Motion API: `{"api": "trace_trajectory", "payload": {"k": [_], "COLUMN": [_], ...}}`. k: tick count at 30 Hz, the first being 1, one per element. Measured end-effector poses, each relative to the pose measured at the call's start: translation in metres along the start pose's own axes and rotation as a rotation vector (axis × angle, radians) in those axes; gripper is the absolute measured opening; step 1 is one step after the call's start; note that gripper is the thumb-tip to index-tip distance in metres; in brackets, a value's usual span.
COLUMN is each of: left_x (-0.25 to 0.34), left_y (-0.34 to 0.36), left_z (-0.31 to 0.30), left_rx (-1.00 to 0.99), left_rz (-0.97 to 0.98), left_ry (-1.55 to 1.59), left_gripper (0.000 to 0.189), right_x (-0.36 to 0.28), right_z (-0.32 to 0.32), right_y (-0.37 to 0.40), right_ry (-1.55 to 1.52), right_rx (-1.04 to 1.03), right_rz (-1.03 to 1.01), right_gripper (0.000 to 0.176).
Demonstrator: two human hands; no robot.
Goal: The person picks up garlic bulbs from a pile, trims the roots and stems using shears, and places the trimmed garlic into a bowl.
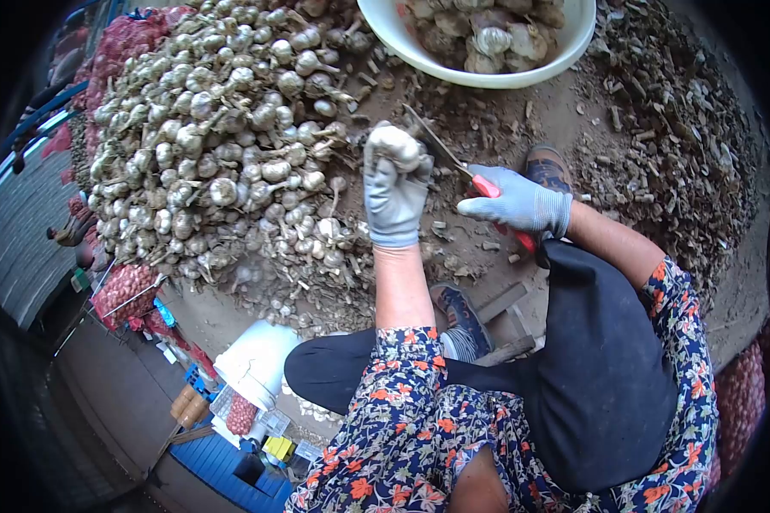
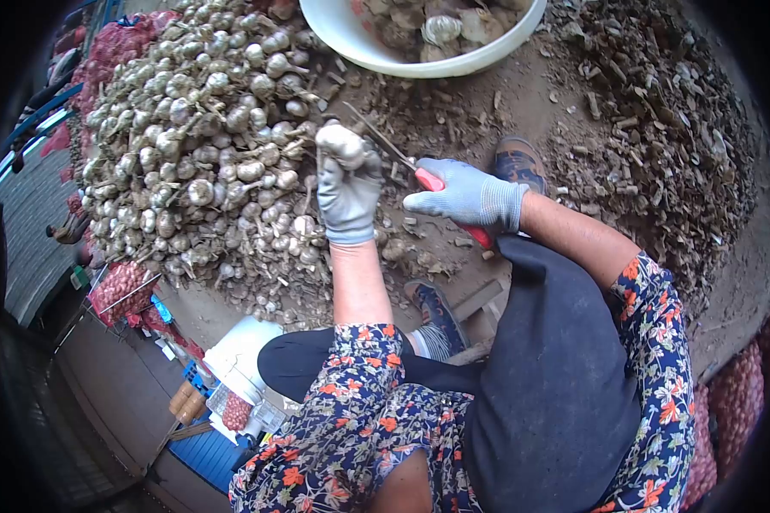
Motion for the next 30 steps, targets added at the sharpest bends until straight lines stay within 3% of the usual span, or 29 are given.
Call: {"api": "trace_trajectory", "payload": {"k": [3, 4, 6, 11, 13, 15, 17, 19, 21, 23, 25, 26, 27, 29, 30], "left_x": [-0.002, -0.001, 0.003, 0.039, 0.060, 0.091, 0.113, 0.107, 0.103, 0.107, 0.108, 0.102, 0.092, 0.076, 0.068], "left_y": [0.001, -0.004, -0.012, -0.062, -0.089, -0.125, -0.148, -0.152, -0.155, -0.163, -0.159, -0.150, -0.142, -0.102, -0.081], "left_z": [0.007, 0.010, 0.021, 0.124, 0.118, 0.066, -0.002, -0.044, -0.083, -0.102, -0.126, -0.138, -0.162, -0.128, -0.109], "left_rx": [0.096, 0.098, 0.132, -0.094, 0.062, 0.529, 0.798, 0.906, 0.904, 0.899, 0.916, 0.845, 0.726, 0.430, 0.406], "left_rz": [0.004, 0.010, 0.030, 0.262, 0.416, 0.399, 0.220, -0.044, -0.229, -0.112, -0.239, -0.071, -0.062, -0.178, -0.142], "left_ry": [-0.171, -0.261, -0.416, -0.622, -0.679, -1.075, -1.818, -2.171, -2.138, -2.095, -1.989, -1.563, -1.034, -0.717, -0.750], "left_gripper": [0.049, 0.046, 0.034, 0.051, 0.063, 0.064, 0.061, 0.057, 0.054, 0.052, 0.046, 0.028, 0.015, 0.015, 0.019], "right_x": [0.004, 0.008, 0.027, 0.067, 0.068, 0.056, 0.056, 0.059, 0.065, 0.067, 0.075, 0.080, 0.084, 0.084, 0.072], "right_z": [-0.003, -0.003, -0.003, -0.002, -0.002, -0.003, -0.007, -0.011, -0.012, -0.015, -0.016, -0.018, -0.018, -0.017, -0.017], "right_y": [0.000, 0.001, 0.001, 0.001, -0.001, 0.000, -0.002, -0.002, -0.001, 0.002, 0.003, 0.001, 0.000, -0.002, -0.001], "right_ry": [0.094, -0.073, -0.083, -0.214, -0.158, -0.235, -0.227, -0.223, -0.270, -0.220, -0.221, -0.125, -0.034, 0.168, 0.274], "right_rx": [0.067, 0.099, 0.136, 0.175, 0.143, 0.123, 0.093, 0.161, 0.179, 0.199, 0.225, 0.219, 0.211, 0.272, 0.274], "right_rz": [-0.051, 0.048, 0.040, 0.189, 0.120, 0.204, 0.224, 0.275, 0.288, 0.338, 0.348, 0.346, 0.347, 0.281, 0.217], "right_gripper": [0.041, 0.034, 0.033, 0.026, 0.025, 0.026, 0.026, 0.025, 0.027, 0.027, 0.028, 0.032, 0.036, 0.045, 0.046]}}
Point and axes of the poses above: each hand's wrist, its own y-axis away from the middle knuckle, its own z-axis out of the palm, x = y × z, the point moved 4 cm from there along -y, towards the middle knuckle, and after that the axes turned 4 degrees about -z, right-handed, at the moved point
